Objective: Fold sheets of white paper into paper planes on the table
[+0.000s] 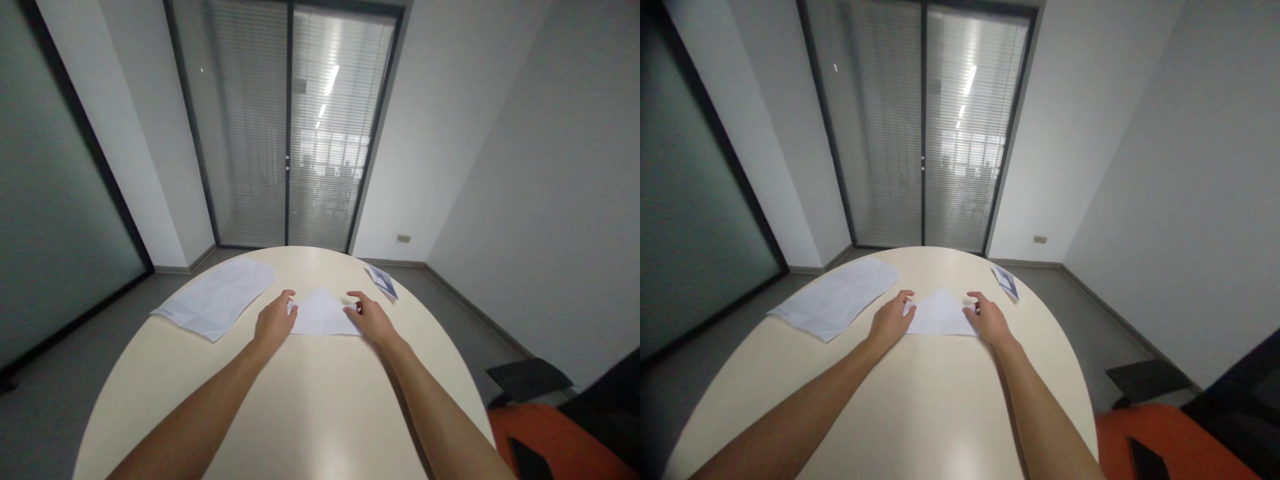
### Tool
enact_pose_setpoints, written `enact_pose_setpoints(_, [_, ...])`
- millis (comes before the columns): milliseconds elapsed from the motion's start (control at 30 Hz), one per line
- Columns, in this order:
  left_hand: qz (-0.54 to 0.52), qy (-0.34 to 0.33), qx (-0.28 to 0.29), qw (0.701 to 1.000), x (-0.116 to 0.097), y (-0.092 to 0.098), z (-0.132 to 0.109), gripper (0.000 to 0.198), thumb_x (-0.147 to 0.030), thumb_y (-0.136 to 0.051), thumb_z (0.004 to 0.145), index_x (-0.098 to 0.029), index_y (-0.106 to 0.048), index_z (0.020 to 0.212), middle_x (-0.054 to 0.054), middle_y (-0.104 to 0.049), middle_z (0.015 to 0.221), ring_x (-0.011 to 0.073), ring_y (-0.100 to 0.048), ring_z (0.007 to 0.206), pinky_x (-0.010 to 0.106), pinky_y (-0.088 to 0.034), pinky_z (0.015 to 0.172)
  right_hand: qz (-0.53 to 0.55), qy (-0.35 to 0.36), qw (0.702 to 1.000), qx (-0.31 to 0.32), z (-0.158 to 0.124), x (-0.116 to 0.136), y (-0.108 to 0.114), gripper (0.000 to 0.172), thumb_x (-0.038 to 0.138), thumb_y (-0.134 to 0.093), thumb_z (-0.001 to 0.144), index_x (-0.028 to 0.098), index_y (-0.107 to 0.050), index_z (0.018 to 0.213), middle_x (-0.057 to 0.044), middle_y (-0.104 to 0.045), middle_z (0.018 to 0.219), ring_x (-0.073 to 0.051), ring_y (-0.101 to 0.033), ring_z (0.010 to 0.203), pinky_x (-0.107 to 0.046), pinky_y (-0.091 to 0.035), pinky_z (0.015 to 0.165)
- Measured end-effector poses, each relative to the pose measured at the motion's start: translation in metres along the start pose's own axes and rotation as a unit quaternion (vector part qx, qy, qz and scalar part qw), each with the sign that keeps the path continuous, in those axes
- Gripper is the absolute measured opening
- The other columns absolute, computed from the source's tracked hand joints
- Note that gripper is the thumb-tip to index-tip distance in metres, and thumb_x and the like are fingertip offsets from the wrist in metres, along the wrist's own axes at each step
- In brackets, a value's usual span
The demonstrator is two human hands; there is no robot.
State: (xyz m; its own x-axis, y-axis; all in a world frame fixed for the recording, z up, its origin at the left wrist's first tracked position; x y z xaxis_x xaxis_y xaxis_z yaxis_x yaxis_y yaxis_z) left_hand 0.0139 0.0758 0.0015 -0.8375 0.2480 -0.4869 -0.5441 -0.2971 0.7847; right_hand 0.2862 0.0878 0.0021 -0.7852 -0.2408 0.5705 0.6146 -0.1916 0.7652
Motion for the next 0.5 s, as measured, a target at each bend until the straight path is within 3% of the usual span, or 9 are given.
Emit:
enact_pose_setpoints(133, [0.074, -0.042, 0.019, 0.996, -0.010, 0.001, -0.003, 0.029, -0.019, -0.059, 0.088, -0.022, -0.059, 0.117, 0.006, -0.072, 0.107, 0.0240, -0.065, 0.101, 0.037, -0.045, 0.090, -0.062, 0.026, 0.998, 0.016, -0.002, 0.008, -0.003, 0.038, 0.036, -0.059, 0.089, 0.025, -0.060, 0.125, -0.003, -0.072, 0.085, -0.019, -0.066, 0.073, -0.027, -0.045, 0.066])
enact_pose_setpoints(233, [0.063, -0.109, 0.027, 0.992, -0.023, 0.001, -0.006, 0.032, -0.011, -0.058, 0.086, -0.021, -0.064, 0.116, 0.008, -0.069, 0.121, 0.0244, -0.060, 0.114, 0.041, -0.042, 0.100, -0.077, 0.034, 0.996, 0.021, -0.003, 0.011, -0.004, 0.036, 0.035, -0.059, 0.089, 0.025, -0.060, 0.124, -0.004, -0.072, 0.089, -0.019, -0.066, 0.076, -0.028, -0.045, 0.067])
enact_pose_setpoints(367, [0.016, -0.236, 0.108, 0.966, -0.043, -0.014, -0.015, 0.040, -0.003, -0.050, 0.087, -0.024, -0.069, 0.115, 0.004, -0.066, 0.132, 0.0193, -0.057, 0.124, 0.045, -0.031, 0.115, -0.092, 0.037, 0.995, 0.021, -0.004, 0.013, -0.003, 0.033, 0.030, -0.058, 0.090, 0.025, -0.061, 0.123, -0.006, -0.073, 0.098, -0.022, -0.067, 0.086, -0.031, -0.048, 0.075])
enact_pose_setpoints(500, [-0.005, -0.263, 0.150, 0.953, -0.049, -0.020, -0.021, 0.038, -0.005, -0.050, 0.086, -0.023, -0.073, 0.111, 0.004, -0.069, 0.127, 0.0181, -0.061, 0.120, 0.037, -0.043, 0.109, -0.115, 0.103, 0.988, -0.008, -0.003, 0.032, 0.001, 0.031, 0.020, -0.058, 0.088, 0.020, -0.065, 0.118, -0.011, -0.069, 0.116, -0.026, -0.061, 0.109, -0.038, -0.047, 0.095])
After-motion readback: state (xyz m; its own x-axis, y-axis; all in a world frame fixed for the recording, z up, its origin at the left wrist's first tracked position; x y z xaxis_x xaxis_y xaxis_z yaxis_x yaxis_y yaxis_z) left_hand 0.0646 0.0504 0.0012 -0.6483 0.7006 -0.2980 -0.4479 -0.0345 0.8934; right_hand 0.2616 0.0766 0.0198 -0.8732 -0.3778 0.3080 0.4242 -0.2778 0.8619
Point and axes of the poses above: each hand's wrist, its own z-axis towards the middle knuckle, its own y-axis out of the back of the hand, x = y × z, the point moved 7 cm from there along z, towards the middle knuckle
